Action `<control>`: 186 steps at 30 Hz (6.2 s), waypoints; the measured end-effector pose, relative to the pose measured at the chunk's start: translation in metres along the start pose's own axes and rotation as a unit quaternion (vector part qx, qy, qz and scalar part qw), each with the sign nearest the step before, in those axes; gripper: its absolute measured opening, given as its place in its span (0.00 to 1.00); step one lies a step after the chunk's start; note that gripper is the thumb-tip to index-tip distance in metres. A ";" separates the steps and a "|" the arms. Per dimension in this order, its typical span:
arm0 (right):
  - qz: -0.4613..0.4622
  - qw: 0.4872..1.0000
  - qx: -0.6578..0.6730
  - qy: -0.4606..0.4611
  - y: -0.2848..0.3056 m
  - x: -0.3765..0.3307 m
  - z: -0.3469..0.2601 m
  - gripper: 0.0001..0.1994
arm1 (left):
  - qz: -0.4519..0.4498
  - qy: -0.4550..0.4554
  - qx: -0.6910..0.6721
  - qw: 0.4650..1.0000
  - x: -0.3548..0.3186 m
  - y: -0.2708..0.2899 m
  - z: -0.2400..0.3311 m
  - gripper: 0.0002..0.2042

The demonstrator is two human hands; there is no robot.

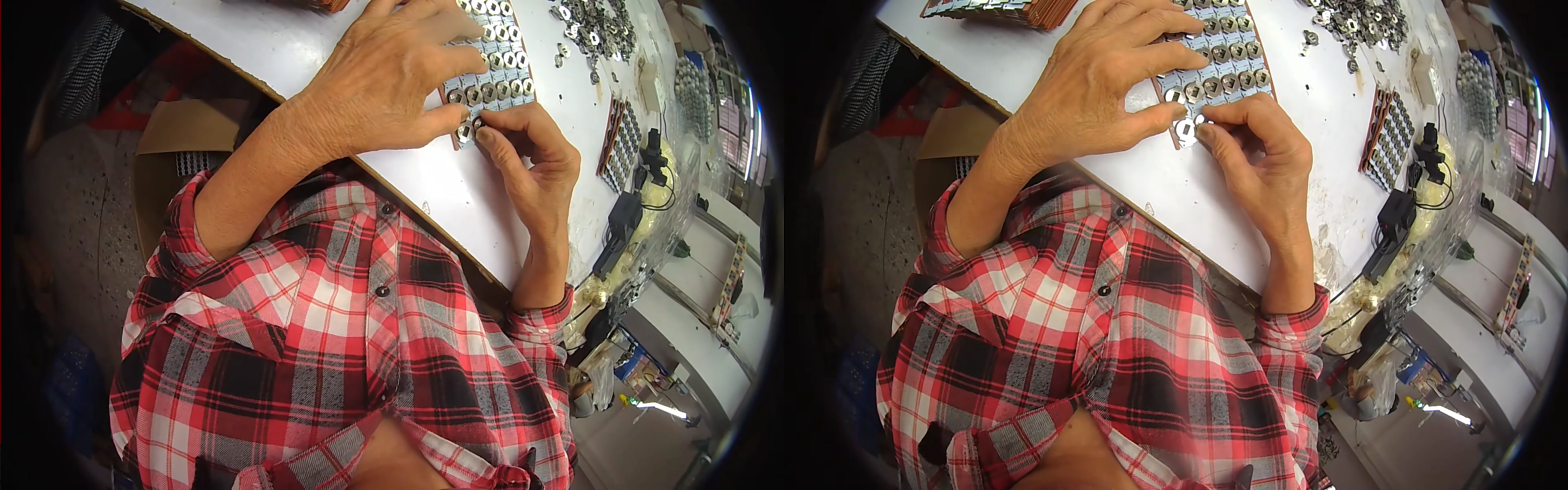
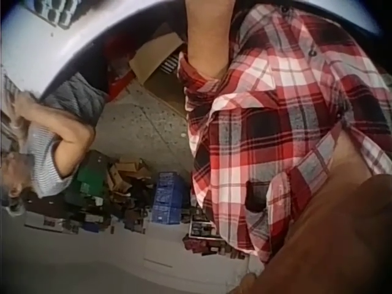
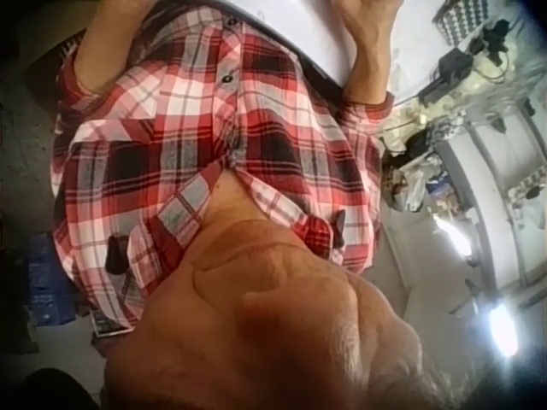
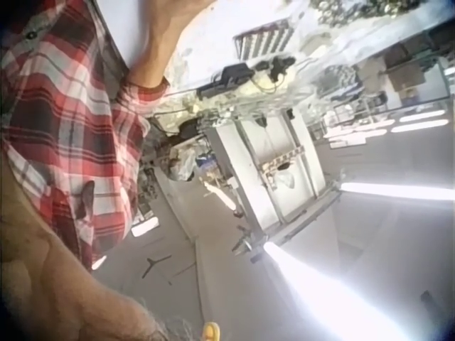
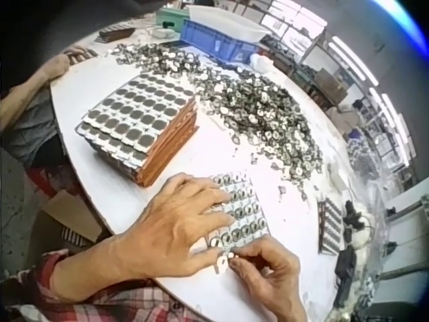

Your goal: Inserting small round metal components into a grid pattern on a handheld card at a factory workstation.

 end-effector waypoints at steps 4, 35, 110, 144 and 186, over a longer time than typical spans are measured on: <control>-0.045 0.999 0.018 -0.022 0.006 0.003 0.000 0.06 | 0.091 -0.079 0.034 0.992 0.000 0.010 0.009 0.18; 0.078 0.966 -0.220 0.107 0.072 0.053 0.051 0.07 | 0.000 0.035 -0.014 0.999 0.003 0.004 0.012 0.20; -0.063 0.973 0.198 -0.100 0.038 0.014 0.019 0.05 | 0.285 -0.242 -0.013 0.927 0.001 -0.028 -0.023 0.19; 0.041 0.997 0.014 -0.057 0.043 0.017 0.032 0.07 | -0.007 0.054 0.012 0.998 -0.003 -0.001 0.008 0.20; 0.060 0.974 0.185 -0.120 0.043 0.003 0.032 0.10 | 0.300 -0.275 -0.111 0.907 0.008 -0.034 -0.027 0.19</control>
Point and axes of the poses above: each hand's wrist, its own x-axis towards the middle knuckle, its own y-axis out of the back of the hand, z = x × y, the point moved 4 cm from there along x, towards the middle knuckle, and after that the axes turned 11 degrees about y, right-handed, at the moved point
